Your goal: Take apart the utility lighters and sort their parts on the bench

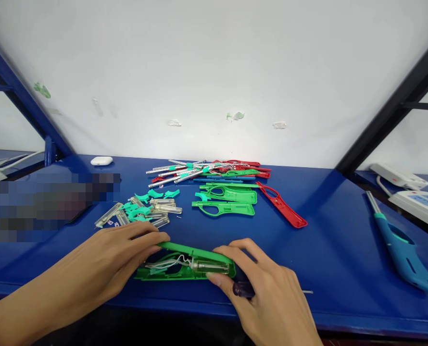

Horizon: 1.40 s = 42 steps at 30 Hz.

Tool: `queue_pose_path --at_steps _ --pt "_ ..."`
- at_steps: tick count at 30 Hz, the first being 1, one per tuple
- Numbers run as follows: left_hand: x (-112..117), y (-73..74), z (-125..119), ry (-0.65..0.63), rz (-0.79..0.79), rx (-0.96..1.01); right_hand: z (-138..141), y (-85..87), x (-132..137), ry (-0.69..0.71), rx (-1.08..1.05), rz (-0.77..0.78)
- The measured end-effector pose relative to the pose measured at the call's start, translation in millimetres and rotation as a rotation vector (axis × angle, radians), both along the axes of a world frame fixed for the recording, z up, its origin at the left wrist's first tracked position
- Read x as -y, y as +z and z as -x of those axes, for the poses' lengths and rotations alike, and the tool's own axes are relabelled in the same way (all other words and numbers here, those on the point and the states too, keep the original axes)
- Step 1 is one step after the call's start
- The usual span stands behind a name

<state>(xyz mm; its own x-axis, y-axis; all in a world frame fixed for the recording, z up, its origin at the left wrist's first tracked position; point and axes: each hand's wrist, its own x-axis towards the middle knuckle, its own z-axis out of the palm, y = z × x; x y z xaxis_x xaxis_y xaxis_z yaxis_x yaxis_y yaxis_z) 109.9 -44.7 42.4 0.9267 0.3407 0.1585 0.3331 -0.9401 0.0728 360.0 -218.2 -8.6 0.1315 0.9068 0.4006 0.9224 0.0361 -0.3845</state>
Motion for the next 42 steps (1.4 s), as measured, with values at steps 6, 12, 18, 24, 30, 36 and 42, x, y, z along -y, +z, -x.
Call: queue_pose_path --at_steps 6,12,18,24,30,36,42 --pt "1.2 -3.5 0.8 0.001 -0.070 0.022 0.4 -0.9 -0.2 -0.018 -0.035 -0.019" --pt "3.6 -10.7 1.0 -0.010 -0.166 0.085 -1.1 -0.7 0.0 -0.039 -0.023 -0.028" --pt "4.1 -8.3 2.3 -0.045 -0.077 0.083 0.7 -1.4 0.4 -0.080 -0.063 -0.008" --pt "1.0 -7.1 -0.8 -0.034 0.051 0.005 0.8 -2.6 0.8 -0.074 -0.059 -0.009" --pt "1.8 -8.8 9.0 -0.120 -0.041 0.067 0.7 -2.6 0.3 -0.060 -0.063 0.006" --pt "-8.3 -18.3 16.2 -0.101 -0.052 0.020 -0.1 -4.1 0.1 -0.054 -0.074 0.002" --pt "-7.5 -6.1 9.1 -0.167 0.052 0.147 0.1 -2.8 1.3 -0.058 -0.065 0.024"
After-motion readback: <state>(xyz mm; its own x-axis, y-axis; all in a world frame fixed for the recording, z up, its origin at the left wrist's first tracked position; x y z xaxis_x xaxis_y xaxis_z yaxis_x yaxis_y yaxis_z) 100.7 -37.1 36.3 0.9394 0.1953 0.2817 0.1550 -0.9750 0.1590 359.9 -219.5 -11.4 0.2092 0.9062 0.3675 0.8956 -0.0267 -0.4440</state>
